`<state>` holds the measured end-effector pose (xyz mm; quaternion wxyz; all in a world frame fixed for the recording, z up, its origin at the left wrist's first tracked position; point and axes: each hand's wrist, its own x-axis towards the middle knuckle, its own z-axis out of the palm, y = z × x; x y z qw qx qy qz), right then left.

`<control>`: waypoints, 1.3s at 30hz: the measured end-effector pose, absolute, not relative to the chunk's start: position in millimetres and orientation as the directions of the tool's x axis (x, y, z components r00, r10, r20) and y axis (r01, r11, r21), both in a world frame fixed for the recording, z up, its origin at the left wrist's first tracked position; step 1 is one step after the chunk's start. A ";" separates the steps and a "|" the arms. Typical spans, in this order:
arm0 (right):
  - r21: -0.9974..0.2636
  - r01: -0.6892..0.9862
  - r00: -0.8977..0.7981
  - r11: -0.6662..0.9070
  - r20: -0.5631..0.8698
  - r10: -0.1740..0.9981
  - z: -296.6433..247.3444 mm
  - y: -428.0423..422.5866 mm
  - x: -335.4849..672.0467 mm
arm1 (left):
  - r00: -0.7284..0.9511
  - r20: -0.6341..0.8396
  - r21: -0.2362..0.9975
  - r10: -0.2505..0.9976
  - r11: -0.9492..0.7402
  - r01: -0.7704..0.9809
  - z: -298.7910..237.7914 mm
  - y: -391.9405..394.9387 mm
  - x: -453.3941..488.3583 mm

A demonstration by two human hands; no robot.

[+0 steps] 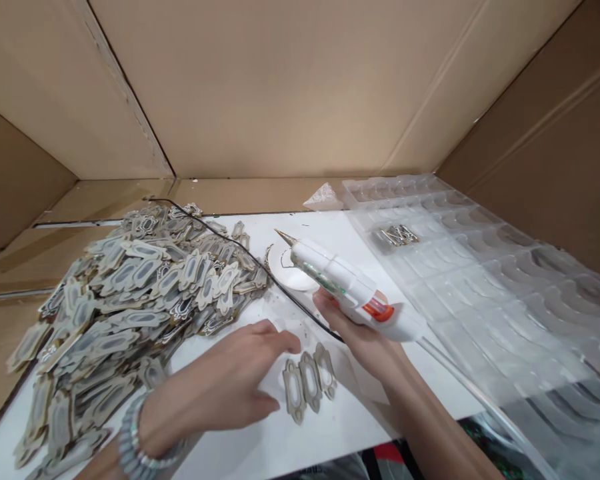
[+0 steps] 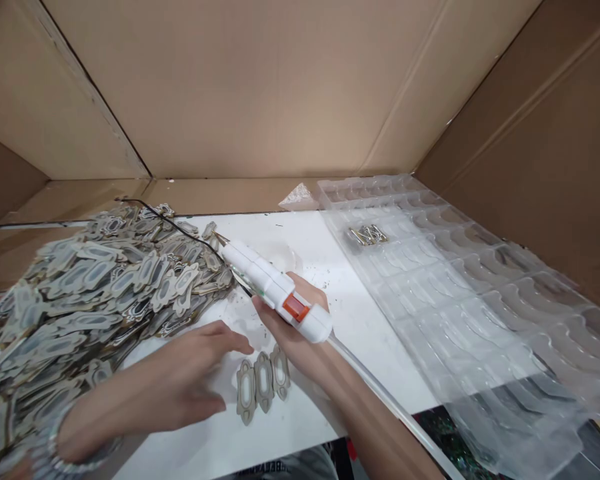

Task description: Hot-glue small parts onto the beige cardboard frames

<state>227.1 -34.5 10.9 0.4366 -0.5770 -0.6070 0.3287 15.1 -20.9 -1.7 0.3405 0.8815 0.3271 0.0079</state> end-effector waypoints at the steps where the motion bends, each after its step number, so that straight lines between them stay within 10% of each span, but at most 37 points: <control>1: -0.905 0.410 0.054 0.113 0.148 0.987 10.9 -34.8 226.7 | 0.793 -0.229 0.595 0.565 -0.563 0.573 -3.9 -23.5 20.1; 20: -0.874 0.470 0.066 0.125 0.176 0.982 7.4 -35.3 227.1 | 0.806 -0.199 0.399 0.558 -0.705 0.586 -10.7 -12.7 19.5; 30: -0.854 0.441 -0.029 0.276 0.294 0.955 6.8 -37.6 223.6 | 0.462 0.628 0.200 0.626 -0.703 0.682 15.6 14.9 -28.6; 39: -0.759 0.414 -0.239 0.502 0.442 0.865 -10.5 -37.9 221.9 | 0.304 0.733 0.192 0.608 -0.615 0.765 16.8 8.7 -25.4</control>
